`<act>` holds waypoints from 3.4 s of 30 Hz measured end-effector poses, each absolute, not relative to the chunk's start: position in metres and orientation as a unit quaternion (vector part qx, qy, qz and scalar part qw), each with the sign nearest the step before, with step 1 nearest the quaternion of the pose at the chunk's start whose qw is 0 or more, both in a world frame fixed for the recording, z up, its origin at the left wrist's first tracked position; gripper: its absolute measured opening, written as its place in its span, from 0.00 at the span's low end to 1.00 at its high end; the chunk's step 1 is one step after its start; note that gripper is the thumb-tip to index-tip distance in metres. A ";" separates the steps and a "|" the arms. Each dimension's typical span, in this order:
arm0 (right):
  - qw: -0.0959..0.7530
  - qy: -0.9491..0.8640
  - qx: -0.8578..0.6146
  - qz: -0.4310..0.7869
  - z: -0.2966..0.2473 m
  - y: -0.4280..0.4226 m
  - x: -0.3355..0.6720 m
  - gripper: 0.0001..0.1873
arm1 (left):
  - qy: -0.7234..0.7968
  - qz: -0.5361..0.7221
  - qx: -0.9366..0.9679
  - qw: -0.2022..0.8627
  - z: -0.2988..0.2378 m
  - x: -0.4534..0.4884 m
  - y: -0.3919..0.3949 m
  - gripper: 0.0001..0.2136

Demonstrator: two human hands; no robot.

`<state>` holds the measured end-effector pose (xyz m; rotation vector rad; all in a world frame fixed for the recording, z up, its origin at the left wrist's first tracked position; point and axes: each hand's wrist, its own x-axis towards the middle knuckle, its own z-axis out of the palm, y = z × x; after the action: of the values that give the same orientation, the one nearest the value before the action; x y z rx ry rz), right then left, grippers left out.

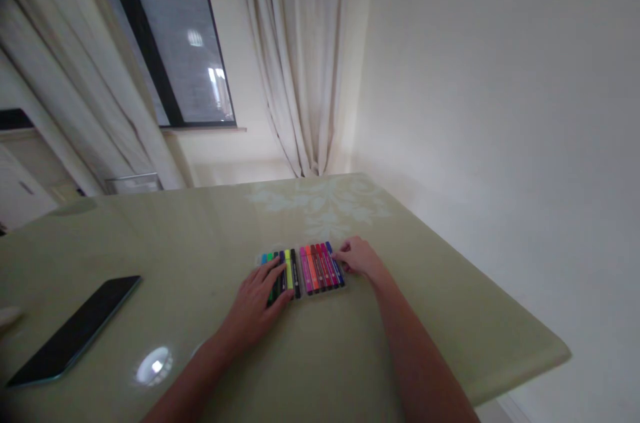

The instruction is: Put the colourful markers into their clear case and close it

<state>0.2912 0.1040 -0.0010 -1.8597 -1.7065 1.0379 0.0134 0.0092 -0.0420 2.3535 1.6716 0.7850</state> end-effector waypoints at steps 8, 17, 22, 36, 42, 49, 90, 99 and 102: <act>0.195 -0.632 -0.618 0.425 0.001 0.102 0.289 0.07 | 0.619 0.320 0.716 0.033 -0.048 0.005 0.018 0.23; 0.198 -0.669 -0.604 0.386 0.004 0.099 0.280 0.09 | 0.624 0.493 0.525 0.304 -0.035 -0.006 0.033 0.23; 0.244 -0.652 -0.611 0.376 0.001 0.097 0.273 0.11 | 0.589 0.496 0.469 0.433 -0.024 -0.011 0.032 0.27; 0.406 -0.608 -0.498 0.467 0.004 0.078 0.223 0.24 | 0.541 0.535 0.519 0.390 -0.013 0.007 0.024 0.28; 0.392 -0.648 -0.373 0.536 0.013 0.054 0.195 0.23 | 0.449 0.504 0.616 0.406 -0.007 0.025 0.008 0.37; 0.426 -0.742 -0.353 0.379 0.007 0.050 0.191 0.18 | 0.542 0.485 0.617 0.303 -0.005 0.018 0.009 0.22; 0.465 -0.836 -0.292 0.025 0.004 0.073 0.222 0.26 | 0.545 0.387 0.719 0.192 -0.001 0.019 0.005 0.23; 0.532 -0.790 -0.299 0.060 -0.012 0.077 0.212 0.22 | 0.531 0.394 0.719 0.213 -0.002 0.016 0.010 0.22; 0.531 -0.780 -0.314 0.102 -0.015 0.077 0.210 0.22 | 0.502 0.407 0.729 0.223 -0.006 0.014 0.012 0.23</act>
<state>0.2099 0.0766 -0.0145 -0.7494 -1.8614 0.2430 0.0142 0.0117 -0.0055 2.0137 1.3870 1.1237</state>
